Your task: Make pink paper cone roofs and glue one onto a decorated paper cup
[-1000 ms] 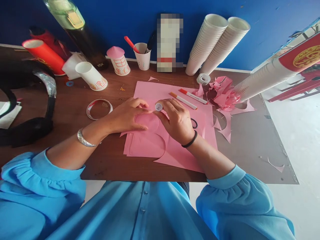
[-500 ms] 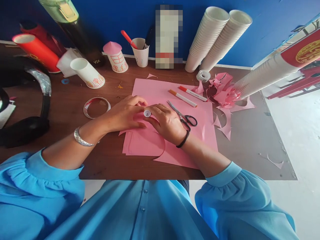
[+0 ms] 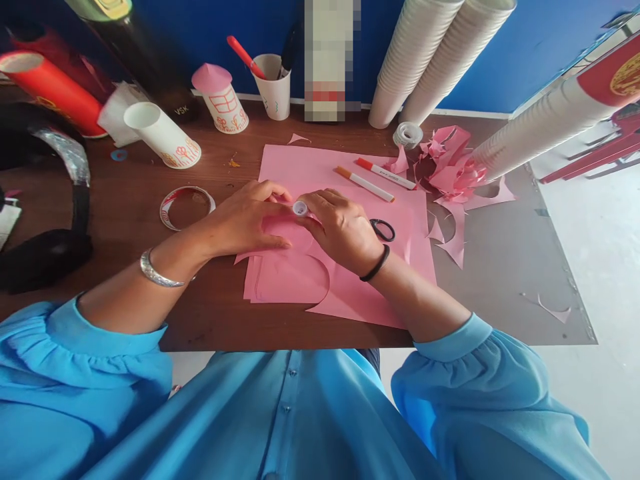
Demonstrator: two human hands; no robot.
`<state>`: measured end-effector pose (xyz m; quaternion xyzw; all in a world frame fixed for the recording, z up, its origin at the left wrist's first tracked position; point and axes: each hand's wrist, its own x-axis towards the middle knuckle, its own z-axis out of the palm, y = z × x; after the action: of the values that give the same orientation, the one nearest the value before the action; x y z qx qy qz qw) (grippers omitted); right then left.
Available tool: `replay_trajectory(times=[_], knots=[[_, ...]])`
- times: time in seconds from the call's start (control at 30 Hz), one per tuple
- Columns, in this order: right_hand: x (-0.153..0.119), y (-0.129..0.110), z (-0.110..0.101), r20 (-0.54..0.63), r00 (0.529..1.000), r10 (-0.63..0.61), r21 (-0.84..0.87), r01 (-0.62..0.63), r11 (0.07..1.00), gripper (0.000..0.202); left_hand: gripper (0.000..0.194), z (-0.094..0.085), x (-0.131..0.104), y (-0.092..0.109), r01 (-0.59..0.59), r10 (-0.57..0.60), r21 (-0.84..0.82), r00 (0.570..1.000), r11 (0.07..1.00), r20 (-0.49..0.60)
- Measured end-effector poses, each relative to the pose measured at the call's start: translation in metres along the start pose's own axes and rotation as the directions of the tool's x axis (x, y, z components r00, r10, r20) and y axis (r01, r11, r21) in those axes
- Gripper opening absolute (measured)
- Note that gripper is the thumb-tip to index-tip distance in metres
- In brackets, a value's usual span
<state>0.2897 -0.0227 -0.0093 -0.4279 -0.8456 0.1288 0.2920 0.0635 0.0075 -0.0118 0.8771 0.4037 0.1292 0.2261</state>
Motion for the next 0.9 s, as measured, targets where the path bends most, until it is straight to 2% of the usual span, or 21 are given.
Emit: replay_trajectory(times=[0.2,0.33,0.43,0.57,0.9], knots=[[-0.001,0.001,0.001,0.007,1.0,-0.023,-0.044,0.024,0.999,0.015,0.046,0.0,0.0,-0.002,-0.027,0.027,0.015,1.0,1.0,0.013],[-0.001,0.002,-0.002,-0.009,0.997,-0.08,-0.112,0.078,0.991,0.016,0.051,-0.001,0.0,0.0,-0.009,0.009,0.008,1.0,1.0,0.014],[-0.001,0.001,-0.01,-0.111,0.989,-0.096,-0.135,0.081,0.988,0.016,0.057,-0.002,0.001,0.001,0.024,-0.025,0.017,0.999,1.0,0.035],[-0.001,-0.003,-0.019,-0.236,0.971,-0.05,-0.102,0.027,0.994,0.018,0.057,-0.002,0.002,0.002,0.013,-0.014,0.028,0.999,1.0,0.046],[-0.004,-0.002,0.012,-0.087,0.992,-0.089,-0.033,0.087,0.996,0.02,0.038,0.0,0.001,0.003,0.006,-0.006,-0.004,1.0,1.0,-0.003]])
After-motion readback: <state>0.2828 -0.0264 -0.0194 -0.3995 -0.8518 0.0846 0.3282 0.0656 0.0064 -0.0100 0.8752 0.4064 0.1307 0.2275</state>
